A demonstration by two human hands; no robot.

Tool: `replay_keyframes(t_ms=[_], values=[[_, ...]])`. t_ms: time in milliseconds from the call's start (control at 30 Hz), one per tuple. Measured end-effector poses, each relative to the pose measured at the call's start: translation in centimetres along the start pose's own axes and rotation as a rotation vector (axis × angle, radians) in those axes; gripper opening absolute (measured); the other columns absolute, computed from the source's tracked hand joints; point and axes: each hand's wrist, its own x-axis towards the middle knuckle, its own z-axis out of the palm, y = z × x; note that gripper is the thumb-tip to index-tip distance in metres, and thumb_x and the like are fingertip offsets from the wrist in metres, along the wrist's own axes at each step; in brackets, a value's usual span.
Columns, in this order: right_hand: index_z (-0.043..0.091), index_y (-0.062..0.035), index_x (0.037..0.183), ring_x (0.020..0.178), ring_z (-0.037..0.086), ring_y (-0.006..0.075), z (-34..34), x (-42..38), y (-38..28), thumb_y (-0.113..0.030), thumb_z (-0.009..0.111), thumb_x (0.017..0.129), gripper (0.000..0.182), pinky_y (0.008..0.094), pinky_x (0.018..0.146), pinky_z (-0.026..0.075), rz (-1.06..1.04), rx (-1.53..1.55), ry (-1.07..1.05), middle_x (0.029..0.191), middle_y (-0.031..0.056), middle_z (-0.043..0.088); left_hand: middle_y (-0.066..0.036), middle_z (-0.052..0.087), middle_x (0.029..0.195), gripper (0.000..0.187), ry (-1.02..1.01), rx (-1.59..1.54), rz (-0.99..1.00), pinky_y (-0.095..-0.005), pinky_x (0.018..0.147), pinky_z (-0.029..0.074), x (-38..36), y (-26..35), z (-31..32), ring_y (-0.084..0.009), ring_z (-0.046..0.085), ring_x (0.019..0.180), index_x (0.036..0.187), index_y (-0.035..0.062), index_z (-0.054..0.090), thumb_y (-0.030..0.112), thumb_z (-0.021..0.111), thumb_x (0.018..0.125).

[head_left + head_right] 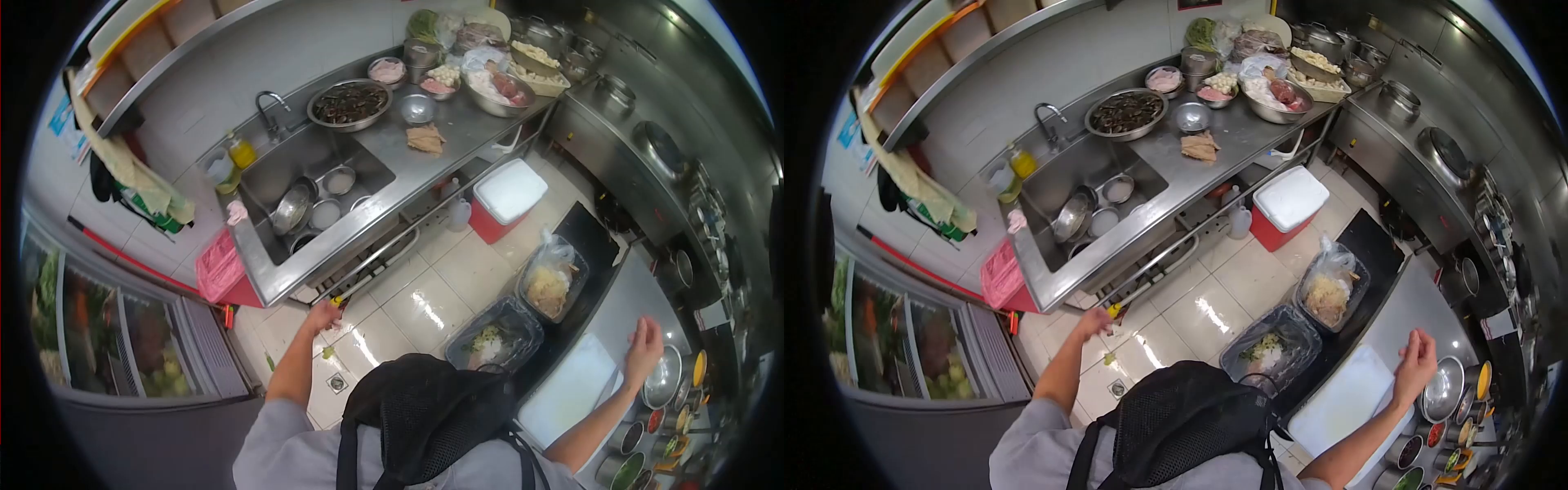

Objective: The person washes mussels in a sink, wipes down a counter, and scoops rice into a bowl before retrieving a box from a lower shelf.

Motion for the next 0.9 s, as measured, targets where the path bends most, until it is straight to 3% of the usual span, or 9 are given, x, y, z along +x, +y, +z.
replay_keyframes(t_ms=[167, 233, 300, 367, 433, 567, 633, 733, 900], values=[[0.049, -0.0027, 0.063, 0.055, 0.031, 0.009, 4.0, 1.9, 7.5, -0.029, 0.066, 0.094, 0.044, 0.0285, 0.048, 0.028, -0.047, -0.236, 0.294, 0.057, -0.0018, 0.04, -0.004, 0.064, 0.083, 0.026, -0.184, -0.026, 0.264, -0.0256, 0.05, 0.046, 7.7, 18.0, 5.3, -0.011, 0.06, 0.058, 0.105, 0.0034, 0.056, 0.013, 0.07, 0.086], [0.042, -0.0045, 0.06, 0.057, 0.031, 0.0093, 9.3, 3.6, 15.5, -0.024, 0.066, 0.092, 0.045, 0.0289, 0.05, 0.028, 0.059, -0.125, 0.244, 0.058, -0.0035, 0.038, -0.003, 0.065, 0.085, 0.024, -0.273, -0.016, 0.315, -0.0242, 0.053, 0.047, 8.8, 21.7, 6.7, -0.0094, 0.059, 0.061, 0.107, 0.0042, 0.058, 0.016, 0.069, 0.089], [0.042, -0.0052, 0.059, 0.058, 0.031, 0.0087, 19.8, 3.3, 11.8, -0.015, 0.064, 0.091, 0.039, 0.0289, 0.05, 0.028, 0.026, 0.211, 0.168, 0.06, -0.0051, 0.038, -0.003, 0.065, 0.084, 0.019, -0.299, 0.036, 0.366, -0.024, 0.054, 0.048, 10.2, 23.1, 5.8, -0.0092, 0.059, 0.061, 0.105, 0.0045, 0.06, 0.016, 0.066, 0.092], [0.042, -0.0058, 0.06, 0.06, 0.033, 0.0074, 29.4, 5.7, 11.2, -0.008, 0.062, 0.086, 0.033, 0.0277, 0.051, 0.03, 0.112, 0.242, -0.096, 0.062, -0.0068, 0.039, -0.002, 0.065, 0.083, 0.017, -0.058, -0.003, 0.488, -0.0242, 0.055, 0.048, 12.2, 23.4, 1.9, -0.0096, 0.06, 0.062, 0.104, 0.005, 0.061, 0.017, 0.064, 0.094], [0.043, -0.0058, 0.062, 0.061, 0.035, 0.0068, 38.0, 5.0, 1.8, -0.003, 0.06, 0.082, 0.027, 0.0262, 0.053, 0.033, 0.154, 0.4, -0.394, 0.063, -0.0069, 0.04, -0.001, 0.063, 0.082, 0.016, 0.229, -0.128, 0.49, -0.0269, 0.061, 0.051, 14.2, 24.2, -5.3, -0.0097, 0.061, 0.068, 0.103, 0.0056, 0.062, 0.018, 0.062, 0.094], [0.045, -0.0045, 0.068, 0.063, 0.038, 0.0057, 51.9, 2.8, -13.7, 0.001, 0.058, 0.082, 0.02, 0.0246, 0.054, 0.035, -0.395, 0.325, -1.035, 0.064, -0.0053, 0.042, 0.0, 0.064, 0.083, 0.019, 0.795, -0.382, 0.744, -0.0249, 0.062, 0.048, 15.5, 28.6, -23.6, -0.0085, 0.059, 0.071, 0.103, 0.0055, 0.063, 0.022, 0.063, 0.095], [0.056, -0.0029, 0.082, 0.067, 0.046, 0.0063, 58.4, 0.9, -19.7, 0.001, 0.061, 0.083, 0.006, 0.0246, 0.058, 0.04, -0.275, 0.419, -1.444, 0.07, -0.002, 0.05, -0.001, 0.066, 0.087, 0.028, 1.086, -0.337, 0.647, -0.0253, 0.064, 0.047, 15.8, 31.6, -31.7, -0.0086, 0.058, 0.071, 0.109, 0.003, 0.065, 0.027, 0.063, 0.095], [0.059, -0.0008, 0.113, 0.079, 0.061, 0.015, 66.3, -4.8, -33.7, -0.014, 0.065, 0.091, 0.027, 0.0284, 0.069, 0.051, 0.079, 0.499, -1.889, 0.095, 0.0086, 0.063, -0.013, 0.071, 0.102, 0.04, 1.232, -0.165, 0.558, -0.033, 0.075, 0.052, 22.5, 31.2, -43.3, -0.0214, 0.068, 0.082, 0.118, 0.0027, 0.065, 0.034, 0.058, 0.095], [0.044, 0.0114, 0.129, 0.109, 0.062, 0.0348, 84.7, -16.8, -47.8, -0.046, 0.054, 0.097, 0.067, 0.0435, 0.097, 0.051, 0.648, 0.693, -2.017, 0.122, 0.0264, 0.057, -0.02, 0.068, 0.11, 0.047, 1.262, -0.04, 0.591, -0.0426, 0.09, 0.048, 32.9, 31.9, -50.8, -0.0364, 0.064, 0.102, 0.117, 0.0022, 0.065, 0.042, 0.049, 0.097]])
